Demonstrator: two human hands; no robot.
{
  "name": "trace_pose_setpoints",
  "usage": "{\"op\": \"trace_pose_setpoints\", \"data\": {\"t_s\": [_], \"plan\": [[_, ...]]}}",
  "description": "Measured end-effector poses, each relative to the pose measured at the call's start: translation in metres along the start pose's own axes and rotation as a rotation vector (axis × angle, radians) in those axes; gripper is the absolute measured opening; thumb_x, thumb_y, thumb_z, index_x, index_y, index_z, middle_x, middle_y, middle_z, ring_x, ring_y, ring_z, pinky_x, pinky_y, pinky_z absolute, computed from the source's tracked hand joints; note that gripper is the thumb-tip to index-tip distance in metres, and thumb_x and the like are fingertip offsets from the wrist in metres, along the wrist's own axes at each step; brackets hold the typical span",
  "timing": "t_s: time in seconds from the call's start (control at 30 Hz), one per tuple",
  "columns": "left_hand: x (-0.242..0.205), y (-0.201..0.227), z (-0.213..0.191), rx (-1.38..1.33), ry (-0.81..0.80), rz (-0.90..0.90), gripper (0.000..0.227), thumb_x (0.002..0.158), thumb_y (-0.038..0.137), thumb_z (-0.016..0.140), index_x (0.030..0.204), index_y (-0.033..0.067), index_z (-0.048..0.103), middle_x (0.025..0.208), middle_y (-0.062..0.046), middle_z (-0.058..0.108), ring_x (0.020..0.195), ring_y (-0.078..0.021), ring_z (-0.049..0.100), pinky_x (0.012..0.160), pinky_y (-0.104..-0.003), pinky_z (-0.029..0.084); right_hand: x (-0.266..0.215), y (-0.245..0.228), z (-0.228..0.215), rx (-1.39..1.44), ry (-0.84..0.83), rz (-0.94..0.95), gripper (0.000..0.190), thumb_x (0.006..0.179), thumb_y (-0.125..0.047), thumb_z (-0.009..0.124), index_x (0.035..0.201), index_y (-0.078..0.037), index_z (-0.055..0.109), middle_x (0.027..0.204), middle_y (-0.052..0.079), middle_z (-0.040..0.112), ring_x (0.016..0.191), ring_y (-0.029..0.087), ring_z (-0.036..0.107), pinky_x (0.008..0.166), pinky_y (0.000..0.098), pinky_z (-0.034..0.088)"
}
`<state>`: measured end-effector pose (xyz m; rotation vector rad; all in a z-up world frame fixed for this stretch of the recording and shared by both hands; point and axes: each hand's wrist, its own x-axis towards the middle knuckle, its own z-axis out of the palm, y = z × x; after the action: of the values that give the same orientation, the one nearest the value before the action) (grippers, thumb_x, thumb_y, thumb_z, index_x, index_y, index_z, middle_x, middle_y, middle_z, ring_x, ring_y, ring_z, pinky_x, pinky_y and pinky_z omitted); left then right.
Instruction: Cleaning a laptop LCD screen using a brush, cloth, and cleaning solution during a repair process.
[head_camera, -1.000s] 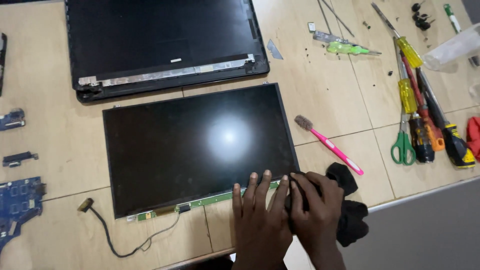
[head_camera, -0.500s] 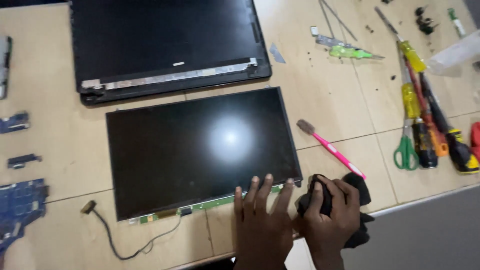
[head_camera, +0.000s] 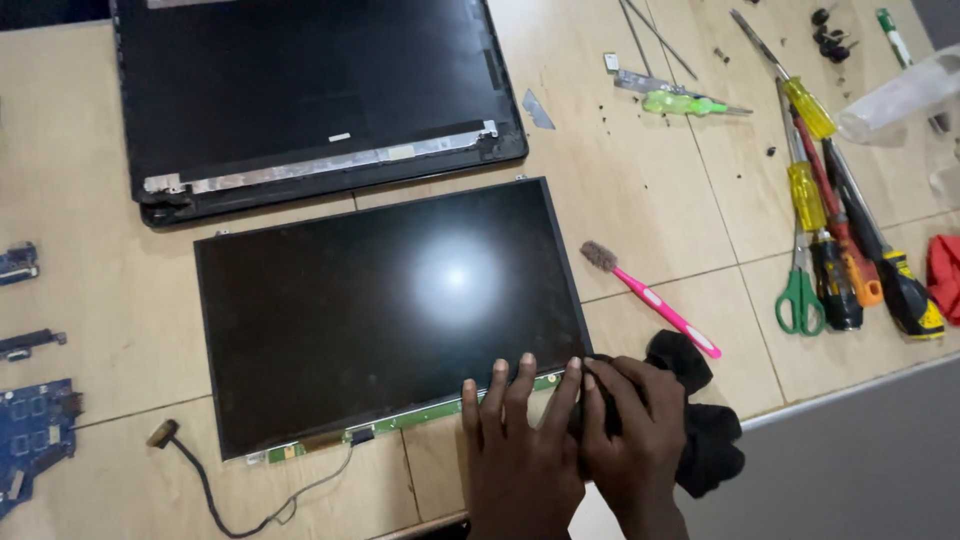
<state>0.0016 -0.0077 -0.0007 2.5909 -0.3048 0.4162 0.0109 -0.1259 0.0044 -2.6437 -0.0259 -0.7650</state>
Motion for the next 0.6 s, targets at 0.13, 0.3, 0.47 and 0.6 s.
{"op": "trace_pose_setpoints", "data": {"t_s": [0.13, 0.3, 0.47, 0.6], "plan": [[0.001, 0.002, -0.004, -0.006, 0.01, -0.001, 0.045, 0.099, 0.031, 0.05, 0.143, 0.0299, 0.063, 0.141, -0.011, 0.056, 0.133, -0.0361, 0.05, 0.114, -0.061, 0.035, 0.004, -0.007, 0.0, -0.084, 0.079, 0.042, 0.009, 0.095, -0.002, 0.071, 0.102, -0.003, 0.077, 0.103, 0.014, 0.067, 0.091, 0.031, 0.064, 0.083, 0.0453, 0.047], [-0.003, -0.005, 0.001, -0.095, -0.002, 0.002, 0.045, 0.096, 0.026, 0.051, 0.139, 0.0223, 0.065, 0.147, -0.013, 0.057, 0.138, -0.0369, 0.049, 0.114, -0.059, 0.033, 0.006, -0.005, 0.0, 0.008, 0.05, -0.044, 0.01, 0.096, -0.006, 0.071, 0.102, -0.003, 0.078, 0.104, 0.014, 0.068, 0.091, 0.029, 0.066, 0.086, 0.0442, 0.048], [-0.007, -0.011, -0.008, -0.147, 0.062, -0.032, 0.043, 0.099, 0.023, 0.054, 0.139, 0.0103, 0.061, 0.149, -0.014, 0.057, 0.14, -0.0358, 0.051, 0.113, -0.058, 0.036, 0.0, -0.02, 0.002, -0.111, 0.167, 0.047, 0.01, 0.098, 0.003, 0.07, 0.103, 0.003, 0.078, 0.104, 0.017, 0.066, 0.093, 0.031, 0.063, 0.09, 0.0421, 0.053], [-0.015, -0.022, -0.011, 0.016, 0.089, -0.03, 0.047, 0.102, 0.029, 0.048, 0.141, 0.0055, 0.058, 0.149, -0.011, 0.058, 0.139, -0.0318, 0.054, 0.115, -0.057, 0.035, -0.005, -0.026, 0.004, -0.061, 0.099, -0.065, 0.013, 0.099, -0.007, 0.07, 0.107, -0.001, 0.078, 0.108, 0.017, 0.068, 0.097, 0.03, 0.065, 0.09, 0.0435, 0.049]]}}
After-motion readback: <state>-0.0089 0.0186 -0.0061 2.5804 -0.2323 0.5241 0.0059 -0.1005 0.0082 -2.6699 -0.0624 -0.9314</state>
